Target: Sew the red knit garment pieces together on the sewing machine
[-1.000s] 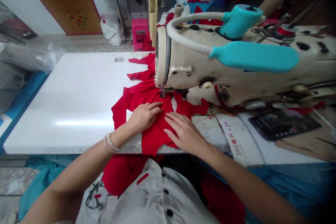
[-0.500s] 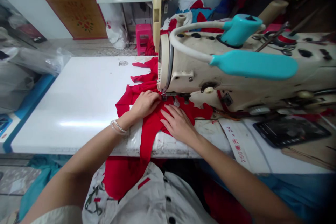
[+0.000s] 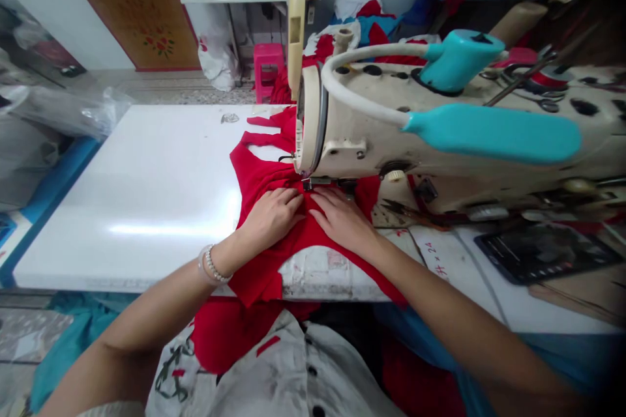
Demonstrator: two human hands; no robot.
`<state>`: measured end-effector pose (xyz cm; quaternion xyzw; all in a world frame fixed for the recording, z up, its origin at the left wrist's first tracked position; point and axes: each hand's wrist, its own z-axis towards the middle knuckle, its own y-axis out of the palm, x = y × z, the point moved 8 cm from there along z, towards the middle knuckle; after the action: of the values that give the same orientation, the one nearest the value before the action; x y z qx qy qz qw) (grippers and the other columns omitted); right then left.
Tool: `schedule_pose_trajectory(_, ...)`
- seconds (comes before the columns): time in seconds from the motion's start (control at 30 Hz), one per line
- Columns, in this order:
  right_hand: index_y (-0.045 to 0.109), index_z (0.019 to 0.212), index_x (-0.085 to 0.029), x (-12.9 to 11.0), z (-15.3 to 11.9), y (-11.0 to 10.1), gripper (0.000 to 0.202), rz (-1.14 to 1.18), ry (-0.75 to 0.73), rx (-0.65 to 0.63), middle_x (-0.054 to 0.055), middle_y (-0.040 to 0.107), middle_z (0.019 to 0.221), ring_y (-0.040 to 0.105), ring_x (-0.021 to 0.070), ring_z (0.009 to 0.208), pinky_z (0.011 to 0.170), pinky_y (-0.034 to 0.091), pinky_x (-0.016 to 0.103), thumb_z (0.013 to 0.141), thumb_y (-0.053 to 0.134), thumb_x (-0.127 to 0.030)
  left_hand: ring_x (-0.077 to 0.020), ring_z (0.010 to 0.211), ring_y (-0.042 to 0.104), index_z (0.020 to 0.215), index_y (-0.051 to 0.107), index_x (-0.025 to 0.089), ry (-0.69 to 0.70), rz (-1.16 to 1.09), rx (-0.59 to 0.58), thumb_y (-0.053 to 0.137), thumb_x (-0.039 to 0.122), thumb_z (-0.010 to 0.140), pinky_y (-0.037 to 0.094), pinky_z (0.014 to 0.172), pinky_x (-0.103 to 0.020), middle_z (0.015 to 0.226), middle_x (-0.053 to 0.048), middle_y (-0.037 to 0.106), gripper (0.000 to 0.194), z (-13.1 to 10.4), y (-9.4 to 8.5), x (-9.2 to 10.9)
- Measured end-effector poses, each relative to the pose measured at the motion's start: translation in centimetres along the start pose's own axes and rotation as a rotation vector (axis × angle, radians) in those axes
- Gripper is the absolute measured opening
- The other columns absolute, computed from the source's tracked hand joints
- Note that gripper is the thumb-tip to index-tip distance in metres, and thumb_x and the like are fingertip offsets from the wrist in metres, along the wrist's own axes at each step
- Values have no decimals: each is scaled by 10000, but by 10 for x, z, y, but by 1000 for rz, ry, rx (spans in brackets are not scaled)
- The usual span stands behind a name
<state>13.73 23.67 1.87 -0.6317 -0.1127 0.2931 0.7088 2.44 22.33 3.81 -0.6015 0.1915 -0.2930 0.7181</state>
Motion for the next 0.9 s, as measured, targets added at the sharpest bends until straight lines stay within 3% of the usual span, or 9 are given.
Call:
schedule_pose_trajectory(0.1, 520, 1433, -104, 2, -4, 8, 475, -36, 50, -16, 146, 527, 1490, 496, 338, 1325, 1063, 441, 513, 996, 426, -263, -320, 1239, 577, 1327, 615, 106, 27, -68, 65, 481, 372, 1033, 517, 963, -463, 1347, -165, 639, 419, 0, 10, -5)
schedule_pose_trajectory(0.23, 465, 1491, -123, 12, -3, 14, 529, -115, 85, -74, 130, 451, 1558, 472, 373, 1336, 1077, 394, 577, 986, 405, -270, -329, 1246, 582, 1300, 644, 113, 3, -120, 114, 512, 388, 1018, 525, 978, -491, 1359, -166, 635, 416, -1, 15, -12)
schedule_pose_trajectory(0.4, 495, 1469, -105, 11, -1, 12, 519, -170, 105, -44, 167, 514, 1500, 536, 370, 1267, 1037, 423, 576, 979, 403, -251, -321, 1218, 613, 1232, 685, 93, 25, -202, 208, 540, 370, 1005, 538, 1007, -492, 1312, -198, 646, 386, 3, 13, -12)
schedule_pose_trajectory(0.47, 624, 1335, -123, 14, -19, -7, 424, -165, 72, 79, 166, 641, 1351, 601, 328, 1185, 1006, 471, 517, 973, 434, -237, -306, 1219, 619, 1201, 697, 99, 40, -233, 236, 540, 363, 1006, 539, 1023, -477, 1301, -202, 646, 364, 1, 12, -11)
schedule_pose_trajectory(0.53, 719, 1134, -166, 30, -58, -45, 290, -157, 53, 327, 135, 728, 1150, 660, 278, 1070, 952, 522, 437, 962, 502, -247, -304, 1227, 619, 1174, 707, 116, 50, -246, 248, 542, 369, 1005, 538, 1030, -474, 1303, -193, 644, 346, -2, 12, -11)
schedule_pose_trajectory(0.63, 733, 1069, -194, 84, -150, -118, 228, -319, 253, 819, 128, 733, 920, 699, 327, 914, 811, 559, 468, 926, 591, -301, -312, 1243, 612, 1163, 711, 141, 56, -244, 243, 547, 391, 1001, 530, 1036, -484, 1326, -180, 634, 339, -5, 11, -12)
schedule_pose_trajectory(0.67, 729, 1126, -217, 105, -178, -135, 273, -389, 380, 890, 142, 724, 905, 693, 374, 938, 791, 547, 507, 945, 551, -318, -311, 1248, 610, 1167, 709, 145, 52, -242, 235, 545, 392, 1003, 526, 1040, -485, 1334, -179, 630, 339, -5, 11, -13)
schedule_pose_trajectory(0.77, 567, 1410, -353, 159, -212, -143, 439, -352, 569, 630, 169, 699, 1043, 613, 457, 1143, 851, 490, 584, 998, 414, -363, -303, 1266, 599, 1187, 703, 150, 17, -236, 200, 540, 383, 1007, 513, 1051, -479, 1340, -180, 627, 336, 0, 13, -19)
schedule_pose_trajectory(0.9, 490, 1474, -424, 170, -211, -134, 495, -289, 568, 543, 144, 692, 1016, 602, 464, 1154, 837, 473, 606, 986, 413, -388, -299, 1294, 580, 1193, 708, 163, -10, -237, 169, 535, 370, 1009, 493, 1071, -489, 1343, -179, 625, 326, 8, 15, -26)
